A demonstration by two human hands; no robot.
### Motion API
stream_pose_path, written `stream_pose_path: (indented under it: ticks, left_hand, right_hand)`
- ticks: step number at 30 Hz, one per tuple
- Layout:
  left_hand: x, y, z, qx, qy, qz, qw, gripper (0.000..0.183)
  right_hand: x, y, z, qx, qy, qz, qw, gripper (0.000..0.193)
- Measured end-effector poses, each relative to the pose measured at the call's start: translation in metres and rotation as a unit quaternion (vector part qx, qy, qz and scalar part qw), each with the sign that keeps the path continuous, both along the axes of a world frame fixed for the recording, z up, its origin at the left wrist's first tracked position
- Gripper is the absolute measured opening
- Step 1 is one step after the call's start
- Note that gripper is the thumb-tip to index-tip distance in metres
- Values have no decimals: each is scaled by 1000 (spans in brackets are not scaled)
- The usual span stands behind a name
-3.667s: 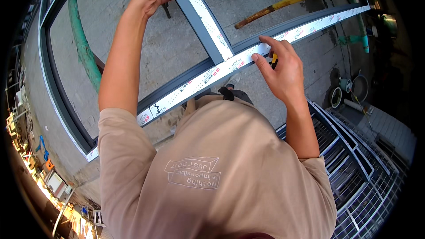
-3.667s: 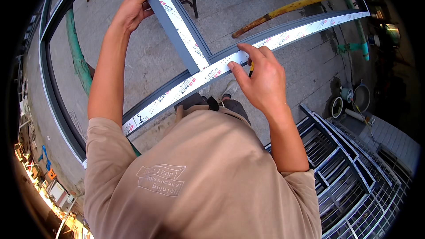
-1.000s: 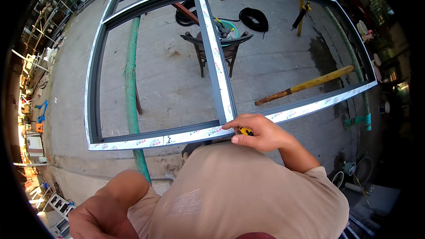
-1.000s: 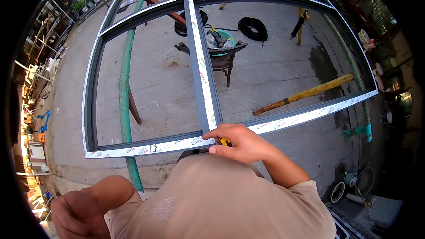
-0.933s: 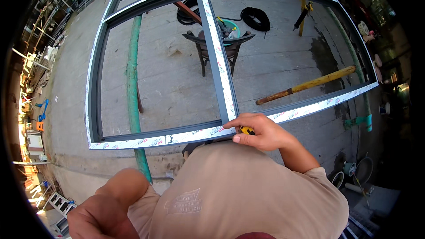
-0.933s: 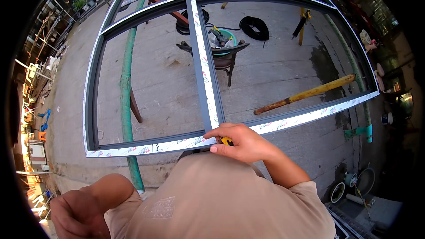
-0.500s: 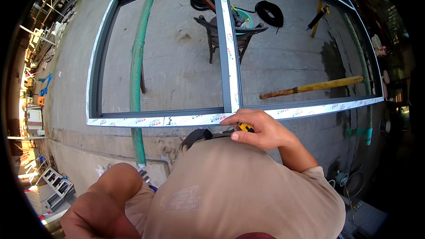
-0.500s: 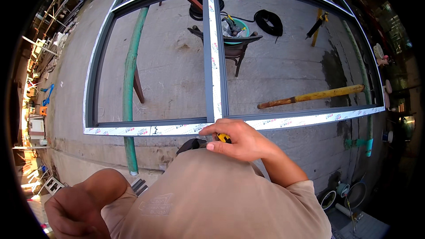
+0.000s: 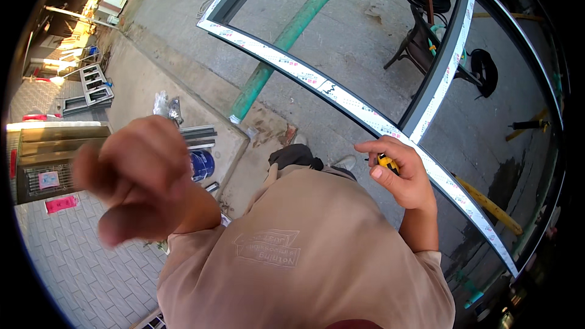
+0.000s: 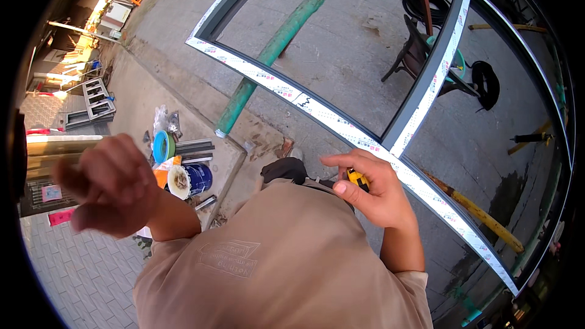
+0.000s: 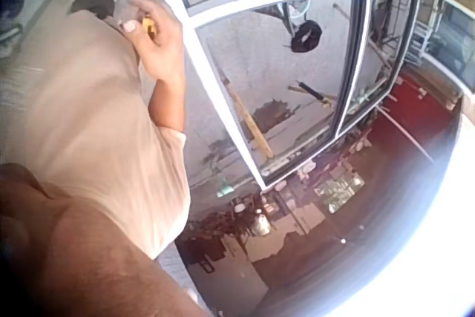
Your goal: The person measures a rectangular metal frame using a tape measure, then selects a metal beam from a pile, marks it, and cuts it using a power miter saw.
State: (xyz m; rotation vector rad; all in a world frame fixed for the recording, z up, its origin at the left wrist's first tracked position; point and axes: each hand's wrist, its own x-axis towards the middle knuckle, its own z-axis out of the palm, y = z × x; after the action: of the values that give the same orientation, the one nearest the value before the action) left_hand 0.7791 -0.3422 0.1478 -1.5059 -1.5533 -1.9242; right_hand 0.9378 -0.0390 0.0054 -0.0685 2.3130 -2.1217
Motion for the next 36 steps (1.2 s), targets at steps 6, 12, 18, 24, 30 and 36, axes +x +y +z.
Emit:
stream_pose_path:
  ticks: [6,12,18,24,30,36]
  left_hand:
    - [-23,-35,-96,-395,-182,28,900,39]
    - [-40,-88,-162,-351,-279,-80,891,38]
    - [-84,-207,-179,-307,-351,-19,884,33]
    - [-124,-317,-177,-345,-376,90,855,29]
    - [-177,-347,-203,-388,-385,98,832,28]
    - [-261,-327,-224,-467,-356,40,808,30]
  right_hand:
    - [-37,-57,-1,-26,-35,39,998,63]
    - [-106,-160,-1,18,-13,46,999,120]
    - [-189,-301,10,211,35,166,963,112]
    - [-265,-407,4,263,5,310,914,101]
    - [-324,-436,-20,275,-2,316,908,96]
    - [-375,-417,-61,218,-49,252,941,95]
